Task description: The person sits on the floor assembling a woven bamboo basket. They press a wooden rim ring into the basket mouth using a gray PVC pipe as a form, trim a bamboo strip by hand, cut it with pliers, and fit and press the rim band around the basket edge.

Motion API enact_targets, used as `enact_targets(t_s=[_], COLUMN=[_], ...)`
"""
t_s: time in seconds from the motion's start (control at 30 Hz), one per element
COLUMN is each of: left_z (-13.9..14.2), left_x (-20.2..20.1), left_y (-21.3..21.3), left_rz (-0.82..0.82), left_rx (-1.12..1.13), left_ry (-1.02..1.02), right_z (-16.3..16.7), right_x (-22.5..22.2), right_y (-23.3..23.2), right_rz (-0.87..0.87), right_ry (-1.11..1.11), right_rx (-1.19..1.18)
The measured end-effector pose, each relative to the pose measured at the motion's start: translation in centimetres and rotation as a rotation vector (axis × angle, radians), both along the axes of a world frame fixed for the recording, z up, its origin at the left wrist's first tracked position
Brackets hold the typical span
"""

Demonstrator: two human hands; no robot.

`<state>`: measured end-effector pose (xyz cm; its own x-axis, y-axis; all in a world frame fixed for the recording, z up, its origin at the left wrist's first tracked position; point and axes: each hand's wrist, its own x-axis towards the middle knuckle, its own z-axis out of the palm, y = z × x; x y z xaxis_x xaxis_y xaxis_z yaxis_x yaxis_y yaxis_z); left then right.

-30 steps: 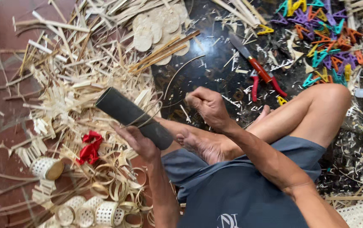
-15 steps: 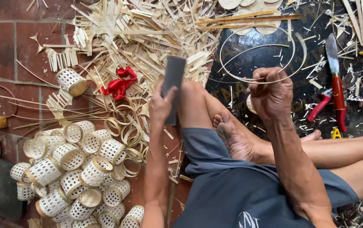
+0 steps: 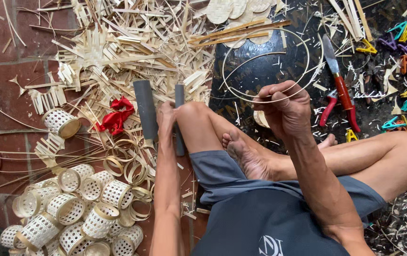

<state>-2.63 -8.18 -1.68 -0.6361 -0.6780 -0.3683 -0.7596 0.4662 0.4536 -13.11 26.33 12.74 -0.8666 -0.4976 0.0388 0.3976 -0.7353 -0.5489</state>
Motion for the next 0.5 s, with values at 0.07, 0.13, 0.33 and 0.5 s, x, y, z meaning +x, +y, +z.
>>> enact_targets(t_s=[0.07, 0.13, 0.33, 0.5], left_z=[0.8, 2.3, 9.5, 13.2], left_x=[-0.1, 0.1, 1.6, 1.6], left_y=[0.1, 0.5, 4.7, 15.0], left_rz=[-0.023, -0.007, -0.042, -0.288], left_rx=[0.021, 0.039, 0.137, 0.449], left_ry=[-0.082, -0.038, 0.647, 0.523], right_z=[0.2, 0.3, 1.2, 2.2], right_x=[0.4, 0.9, 1.4, 2.2], right_y=[0.3, 0.9, 2.2, 2.6], right_rz=[0.010, -0.003, -0.065, -0.041], right_ry=[0.027, 0.039, 0.022, 0.000], right_rx=[-0.006, -0.012, -0.081, -0.140])
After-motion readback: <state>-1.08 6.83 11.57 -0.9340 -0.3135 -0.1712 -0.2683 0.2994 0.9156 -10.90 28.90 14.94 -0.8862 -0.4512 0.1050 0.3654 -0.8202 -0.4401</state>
